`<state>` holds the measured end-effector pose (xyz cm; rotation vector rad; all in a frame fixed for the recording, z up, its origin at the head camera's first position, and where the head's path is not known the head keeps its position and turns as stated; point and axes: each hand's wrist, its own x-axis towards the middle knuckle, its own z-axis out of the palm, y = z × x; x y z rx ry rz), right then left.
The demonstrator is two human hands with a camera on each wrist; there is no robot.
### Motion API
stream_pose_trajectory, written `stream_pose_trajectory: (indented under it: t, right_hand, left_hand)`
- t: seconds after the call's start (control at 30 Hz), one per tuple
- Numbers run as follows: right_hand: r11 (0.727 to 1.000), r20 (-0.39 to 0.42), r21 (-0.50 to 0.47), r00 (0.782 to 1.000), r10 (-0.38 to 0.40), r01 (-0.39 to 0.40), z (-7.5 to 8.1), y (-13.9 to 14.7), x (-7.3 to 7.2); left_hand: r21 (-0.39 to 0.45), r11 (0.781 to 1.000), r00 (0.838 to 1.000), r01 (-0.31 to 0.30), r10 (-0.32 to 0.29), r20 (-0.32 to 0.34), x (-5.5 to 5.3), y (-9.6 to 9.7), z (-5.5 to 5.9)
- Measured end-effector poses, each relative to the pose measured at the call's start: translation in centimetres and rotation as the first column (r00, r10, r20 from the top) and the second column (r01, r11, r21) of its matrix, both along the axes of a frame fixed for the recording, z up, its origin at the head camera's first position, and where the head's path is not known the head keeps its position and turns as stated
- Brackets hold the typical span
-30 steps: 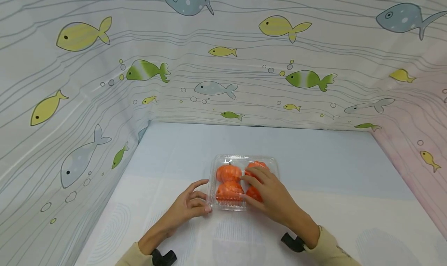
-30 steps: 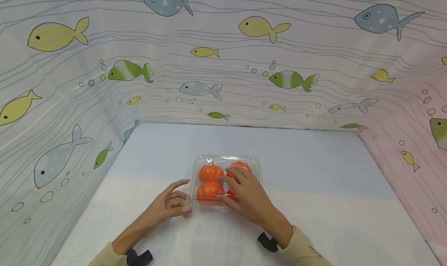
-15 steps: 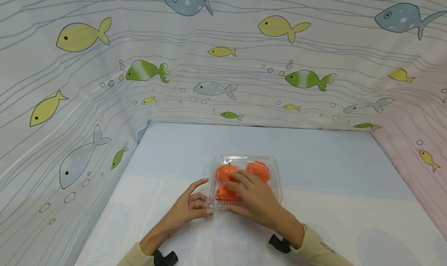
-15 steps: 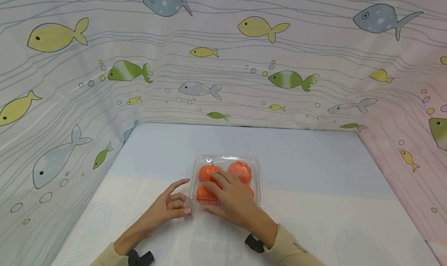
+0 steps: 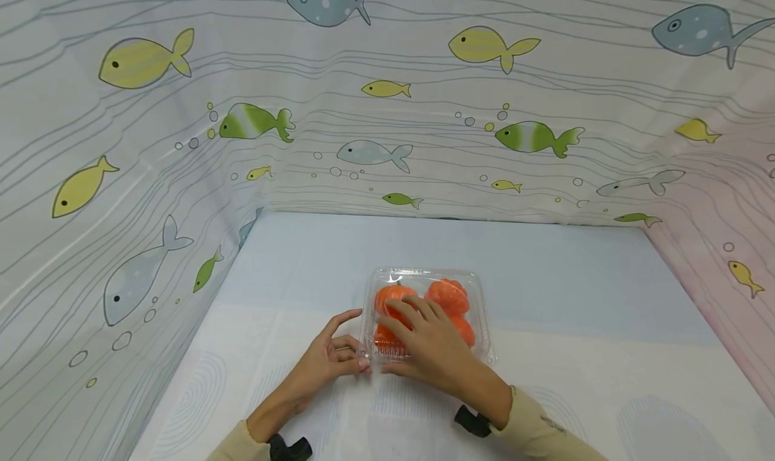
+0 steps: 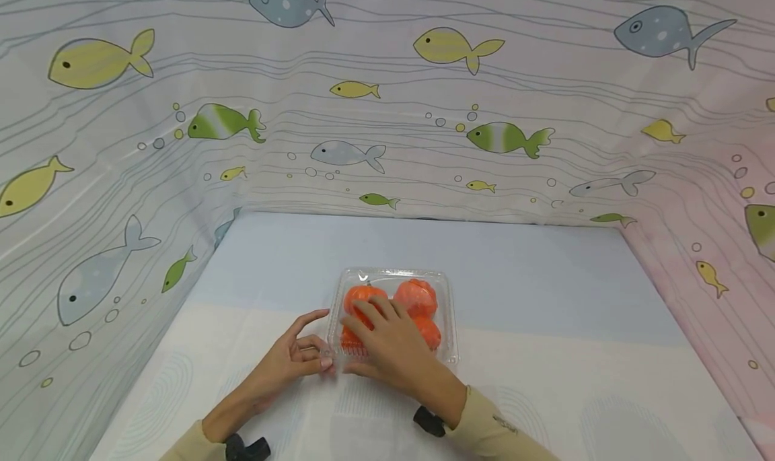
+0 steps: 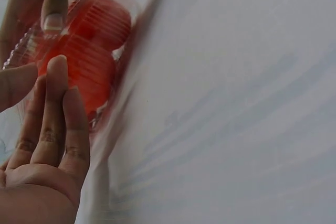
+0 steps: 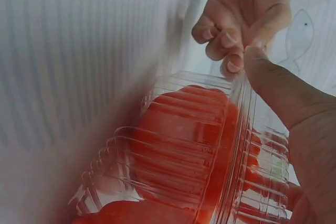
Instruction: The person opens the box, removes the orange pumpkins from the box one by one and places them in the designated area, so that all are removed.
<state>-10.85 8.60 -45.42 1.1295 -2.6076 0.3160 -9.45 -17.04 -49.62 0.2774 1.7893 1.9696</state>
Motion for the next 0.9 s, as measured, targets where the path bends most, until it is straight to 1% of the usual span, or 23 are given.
stream_pose_trajectory:
  t: [0.27, 0.47, 0.73, 0.77, 0.9]
  right_hand:
    - [1.0, -0.012, 0.015, 1.0, -0.015, 0.015, 0.04, -0.36, -0.15]
    - [1.0, -0.045, 0.03, 0.999, -0.006, 0.008, 0.01, -0.46, -0.32]
    - [1.0, -0.058, 0.021, 0.998, 0.002, -0.001, -0.15, -0.37, -0.27]
    - [1.0, -0.059, 0.021, 0.998, 0.003, -0.001, -0.18, -0.36, -0.26]
    - [1.0, -0.067, 0.026, 0.998, 0.004, -0.002, -0.25, -0.36, -0.25]
  left_hand:
    - [0.068, 0.998, 1.0, 0.001, -0.002, 0.013, -0.04, 0.12, -0.22]
    - [0.09, 0.996, 1.0, 0.004, -0.005, 0.016, -0.03, -0.02, -0.4]
    - [0.087, 0.996, 1.0, 0.004, -0.004, -0.001, -0.04, 0.19, -0.34]
    - [0.082, 0.997, 1.0, 0.006, -0.005, -0.007, -0.04, 0.23, -0.33]
    - [0.051, 0.999, 1.0, -0.007, 0.007, -0.001, -0.09, 0.38, -0.34]
